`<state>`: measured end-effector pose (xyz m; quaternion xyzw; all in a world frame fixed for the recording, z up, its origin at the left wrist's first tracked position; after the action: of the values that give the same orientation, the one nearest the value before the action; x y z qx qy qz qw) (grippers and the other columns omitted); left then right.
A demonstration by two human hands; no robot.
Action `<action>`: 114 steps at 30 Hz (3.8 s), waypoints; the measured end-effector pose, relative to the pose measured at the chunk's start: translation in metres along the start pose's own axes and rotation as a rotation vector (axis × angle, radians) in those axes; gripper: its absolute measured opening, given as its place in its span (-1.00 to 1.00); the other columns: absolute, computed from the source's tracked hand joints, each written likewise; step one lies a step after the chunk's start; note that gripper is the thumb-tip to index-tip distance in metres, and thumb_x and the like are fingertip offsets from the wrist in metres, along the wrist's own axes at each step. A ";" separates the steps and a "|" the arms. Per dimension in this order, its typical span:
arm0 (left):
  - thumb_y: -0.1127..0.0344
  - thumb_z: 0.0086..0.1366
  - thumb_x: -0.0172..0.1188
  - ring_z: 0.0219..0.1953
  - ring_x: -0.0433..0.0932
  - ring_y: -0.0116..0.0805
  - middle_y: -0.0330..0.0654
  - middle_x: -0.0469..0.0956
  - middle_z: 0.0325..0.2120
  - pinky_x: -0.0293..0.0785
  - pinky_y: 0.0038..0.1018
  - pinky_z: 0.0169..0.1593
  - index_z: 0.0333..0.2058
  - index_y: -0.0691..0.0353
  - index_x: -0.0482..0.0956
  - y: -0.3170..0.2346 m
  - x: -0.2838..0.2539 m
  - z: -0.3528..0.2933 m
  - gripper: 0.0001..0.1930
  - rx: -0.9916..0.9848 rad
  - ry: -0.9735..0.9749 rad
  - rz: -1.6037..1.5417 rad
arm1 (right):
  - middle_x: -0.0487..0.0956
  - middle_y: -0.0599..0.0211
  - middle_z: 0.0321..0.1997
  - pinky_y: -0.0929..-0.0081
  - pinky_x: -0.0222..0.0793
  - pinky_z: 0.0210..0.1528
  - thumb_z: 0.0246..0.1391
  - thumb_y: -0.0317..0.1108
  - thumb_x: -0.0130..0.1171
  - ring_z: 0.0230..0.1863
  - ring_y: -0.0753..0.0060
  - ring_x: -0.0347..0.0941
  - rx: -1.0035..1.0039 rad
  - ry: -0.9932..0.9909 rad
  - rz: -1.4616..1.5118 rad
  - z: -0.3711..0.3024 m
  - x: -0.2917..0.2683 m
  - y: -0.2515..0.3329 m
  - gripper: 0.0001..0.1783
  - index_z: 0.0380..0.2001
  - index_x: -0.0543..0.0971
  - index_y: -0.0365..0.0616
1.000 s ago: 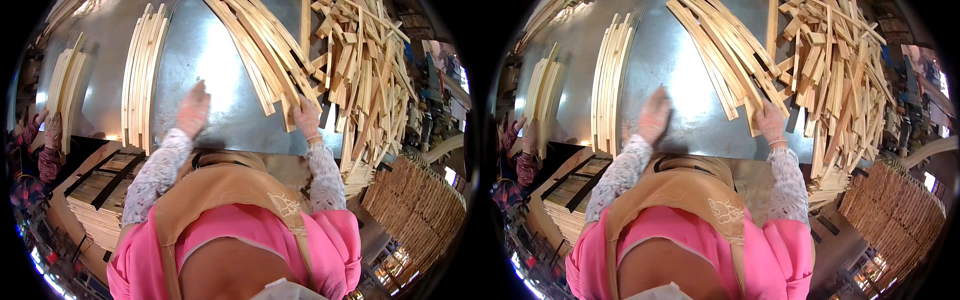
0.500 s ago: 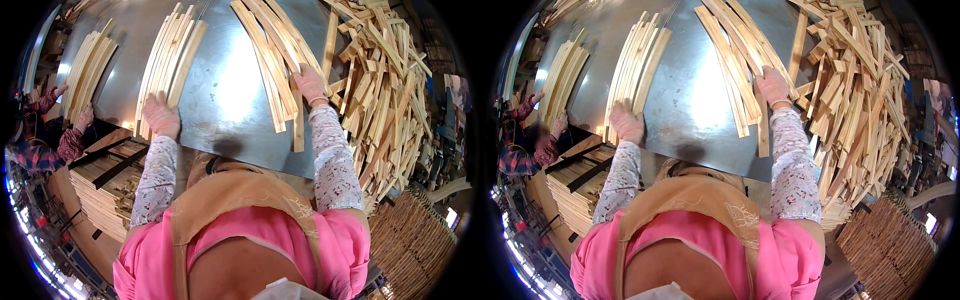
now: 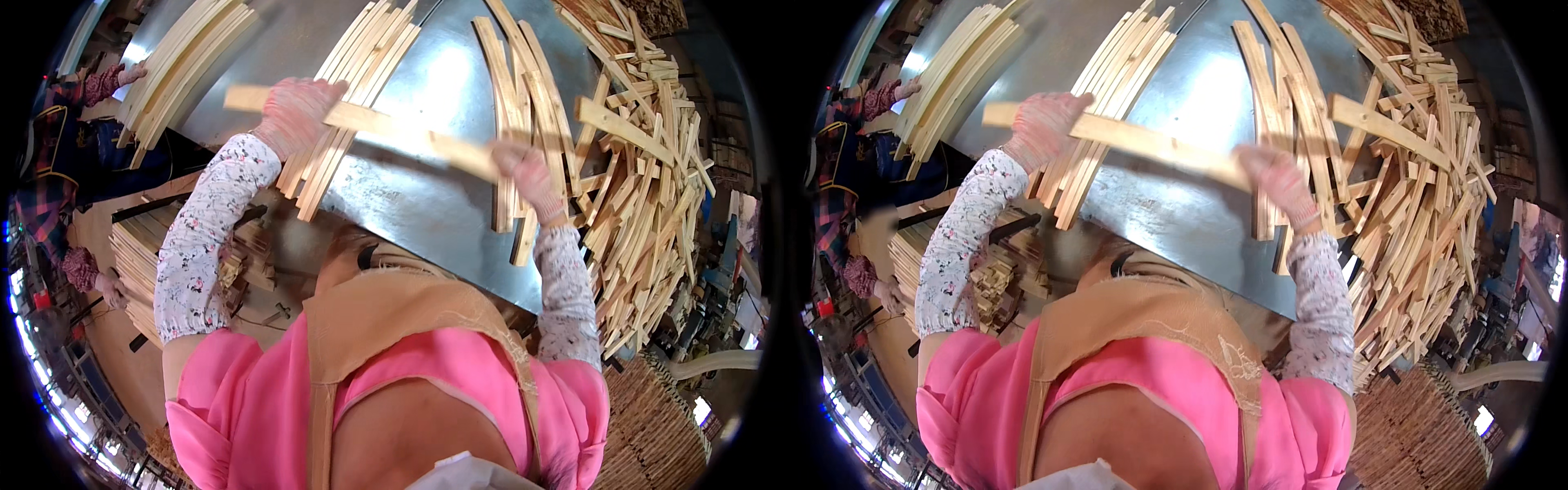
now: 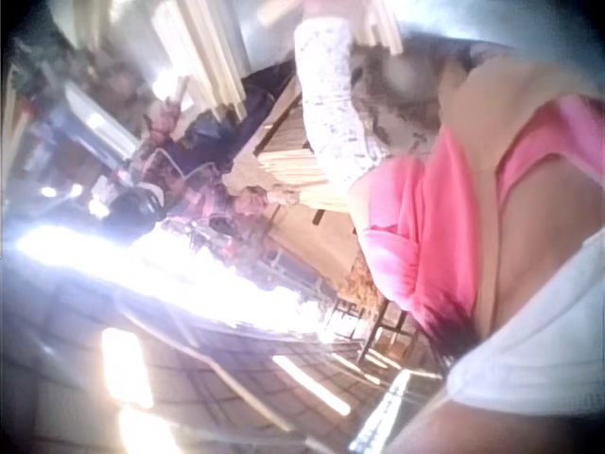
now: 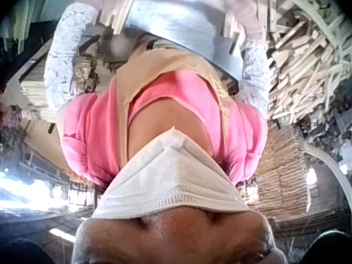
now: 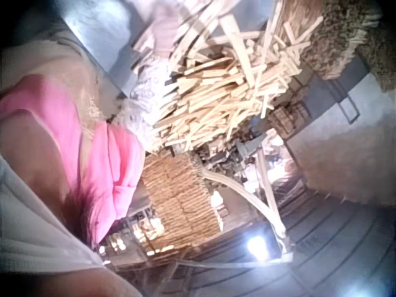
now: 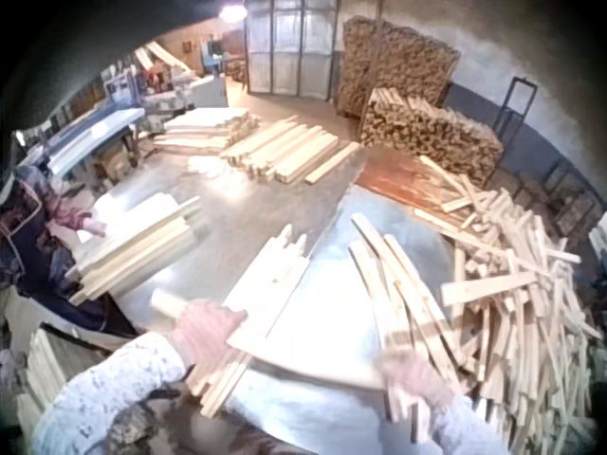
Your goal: The person picks up thin wooden slats from a large pile on a metal table and arranges them into a neat, aligned stack. The person repeatedly gathers handfuls of slats, aligns them, and places them onto the growing stack.
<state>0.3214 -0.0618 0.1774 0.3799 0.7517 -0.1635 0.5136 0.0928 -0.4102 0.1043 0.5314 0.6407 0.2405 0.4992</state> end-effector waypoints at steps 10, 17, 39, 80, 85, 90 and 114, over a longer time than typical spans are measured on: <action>-0.19 0.42 0.28 0.32 0.56 0.07 0.09 0.53 0.29 0.49 -0.07 0.35 0.43 0.07 0.33 0.131 0.171 -0.003 -0.24 -0.677 -0.145 -0.600 | 0.64 -0.28 0.14 -0.22 0.41 0.29 0.20 -0.04 0.36 0.10 -0.41 0.56 0.119 -0.488 -0.883 0.031 0.021 -0.060 -0.33 0.31 0.56 -0.11; -0.25 0.44 0.20 0.38 0.49 0.02 0.04 0.50 0.36 0.42 -0.15 0.41 0.45 0.12 0.38 0.126 0.185 0.010 -0.22 -0.605 -0.252 -0.449 | 0.62 -0.27 0.19 0.43 0.73 -0.08 0.28 -0.26 0.32 0.01 0.10 0.68 0.123 -0.178 0.026 0.036 0.168 -0.014 -0.09 0.56 0.19 -0.39; -0.09 0.24 0.46 0.15 0.69 0.07 0.04 0.70 0.11 0.60 -0.10 0.19 0.22 0.18 0.59 0.156 0.200 -0.035 -0.32 -0.784 -0.044 -0.561 | 0.77 0.16 -0.08 0.33 0.54 0.07 0.29 -0.15 0.35 -0.01 0.24 0.68 0.281 0.208 -0.034 -0.076 0.165 -0.016 -0.64 -0.01 0.74 -0.19; 0.28 0.43 0.23 -0.23 0.71 -0.14 -0.04 0.72 -0.12 0.68 -0.27 -0.10 0.22 0.45 0.53 -0.245 0.102 0.166 -0.53 0.003 0.211 -1.959 | 0.56 -0.03 0.04 0.16 0.46 0.20 0.01 -0.36 0.52 0.04 -0.02 0.54 0.168 -1.393 0.023 -0.038 -0.066 -0.107 -0.01 0.49 0.31 -0.33; 0.24 0.46 0.21 0.02 0.66 -0.10 0.06 0.72 -0.04 0.53 -0.36 0.19 0.27 0.51 0.53 -0.163 0.112 0.068 -0.47 -0.148 0.061 -1.785 | 0.60 -0.32 0.22 0.21 0.54 0.20 0.15 -0.21 0.47 0.14 0.03 0.62 0.231 -1.358 0.532 -0.042 -0.065 -0.084 0.04 0.54 0.20 -0.44; 0.09 0.34 0.34 0.49 0.26 0.11 0.11 0.32 0.45 0.05 0.00 0.58 0.41 0.17 0.47 -0.111 0.155 0.009 -0.30 -0.280 -0.310 -0.405 | 0.70 -0.13 -0.25 0.09 0.51 -0.09 0.20 0.05 0.40 -0.26 0.01 0.61 0.252 -1.055 0.313 -0.024 -0.016 -0.091 -0.33 -0.04 0.63 -0.50; 0.11 0.26 0.48 0.51 0.28 0.03 0.04 0.40 0.42 0.15 0.04 0.59 0.43 0.16 0.40 -0.104 0.070 0.031 -0.20 0.172 -0.528 -0.367 | 0.63 -0.14 0.28 0.03 0.52 0.27 0.13 -0.13 0.38 0.24 -0.29 0.58 0.455 -0.629 -0.509 -0.158 -0.017 -0.088 -0.18 0.44 0.44 -0.14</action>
<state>0.2520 -0.1217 0.0861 0.2246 0.6320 -0.4089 0.6188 -0.0884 -0.4192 0.0984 0.5006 0.6047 -0.2091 0.5831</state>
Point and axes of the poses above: each hand's wrist, its own z-axis towards the middle knuckle, its own x-axis out of the palm, y = z × x, the point moved 4 cm from there along z, towards the middle knuckle
